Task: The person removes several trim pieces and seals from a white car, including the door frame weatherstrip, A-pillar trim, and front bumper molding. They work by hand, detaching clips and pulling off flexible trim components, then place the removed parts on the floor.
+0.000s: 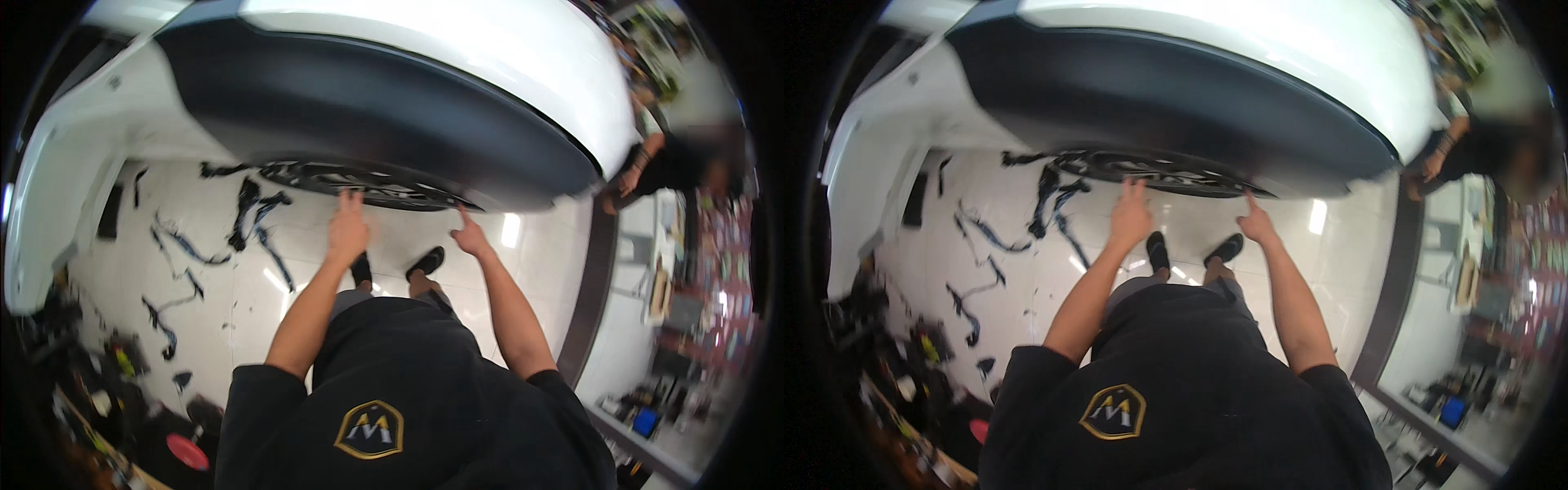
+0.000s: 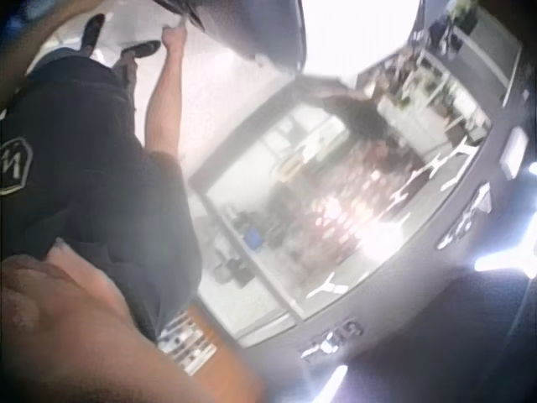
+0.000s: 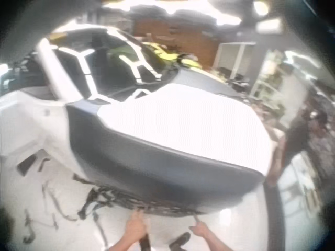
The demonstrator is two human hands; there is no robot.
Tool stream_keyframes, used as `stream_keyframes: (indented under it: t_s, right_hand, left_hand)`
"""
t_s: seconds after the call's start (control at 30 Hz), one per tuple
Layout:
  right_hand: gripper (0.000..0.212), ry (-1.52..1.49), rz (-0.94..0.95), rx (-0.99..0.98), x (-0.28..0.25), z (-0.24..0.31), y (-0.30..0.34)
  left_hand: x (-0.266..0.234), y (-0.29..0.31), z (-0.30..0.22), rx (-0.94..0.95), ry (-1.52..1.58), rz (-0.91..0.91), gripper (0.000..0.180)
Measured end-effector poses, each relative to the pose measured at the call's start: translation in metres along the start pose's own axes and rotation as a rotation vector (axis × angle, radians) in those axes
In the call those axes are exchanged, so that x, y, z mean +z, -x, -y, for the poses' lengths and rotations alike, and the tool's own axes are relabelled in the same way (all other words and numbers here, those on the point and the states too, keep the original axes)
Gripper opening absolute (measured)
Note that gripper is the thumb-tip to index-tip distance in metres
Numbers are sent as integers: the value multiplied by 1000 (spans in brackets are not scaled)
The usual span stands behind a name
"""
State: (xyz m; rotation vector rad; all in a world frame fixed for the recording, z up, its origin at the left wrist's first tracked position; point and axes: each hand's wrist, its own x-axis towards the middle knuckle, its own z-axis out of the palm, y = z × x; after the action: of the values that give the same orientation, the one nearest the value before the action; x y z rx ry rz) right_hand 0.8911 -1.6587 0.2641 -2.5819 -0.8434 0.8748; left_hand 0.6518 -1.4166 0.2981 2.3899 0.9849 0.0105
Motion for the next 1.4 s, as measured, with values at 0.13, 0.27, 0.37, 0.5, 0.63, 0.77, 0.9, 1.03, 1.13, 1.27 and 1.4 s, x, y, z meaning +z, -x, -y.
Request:
stream_keyframes:
  t_s: [0.13,0.27,0.37,0.5,0.63,0.77,0.9,1.03,1.13,1.27,1.4]
  right_hand:
    - [93,-124,10,122,-4,23,4]
    - [93,-179,-82,233,11,1,14]
    - [92,-175,-116,251,17,-16,12]
    - [86,-107,-187,307,5,-14,3]
    - [83,53,-215,301,7,-15,-4]
    - [82,104,-164,209,6,-9,-1]
    - [83,107,-168,239,16,-3,-3]
    - [84,123,-127,226,8,0,4]
    - [85,113,-155,235,8,-1,3]
    - [85,79,-169,257,14,-1,1]
    - [85,69,-160,260,11,-4,3]
  left_hand:
    - [-13,7,1,43,-61,-5,75]
    - [-13,5,-10,83,-67,25,75]
    - [-12,7,-14,107,-54,31,76]
    - [-10,13,-10,151,-97,39,76]
    - [-12,10,-16,127,-132,95,76]
    - [-8,8,0,168,-205,103,76]
    - [-11,7,-13,170,-221,148,76]
    - [-13,6,-15,150,-228,169,76]
    - [-4,9,-6,209,-229,130,76]
    - [-7,9,-12,191,-233,156,76]
    - [-8,7,-14,195,-255,155,76]
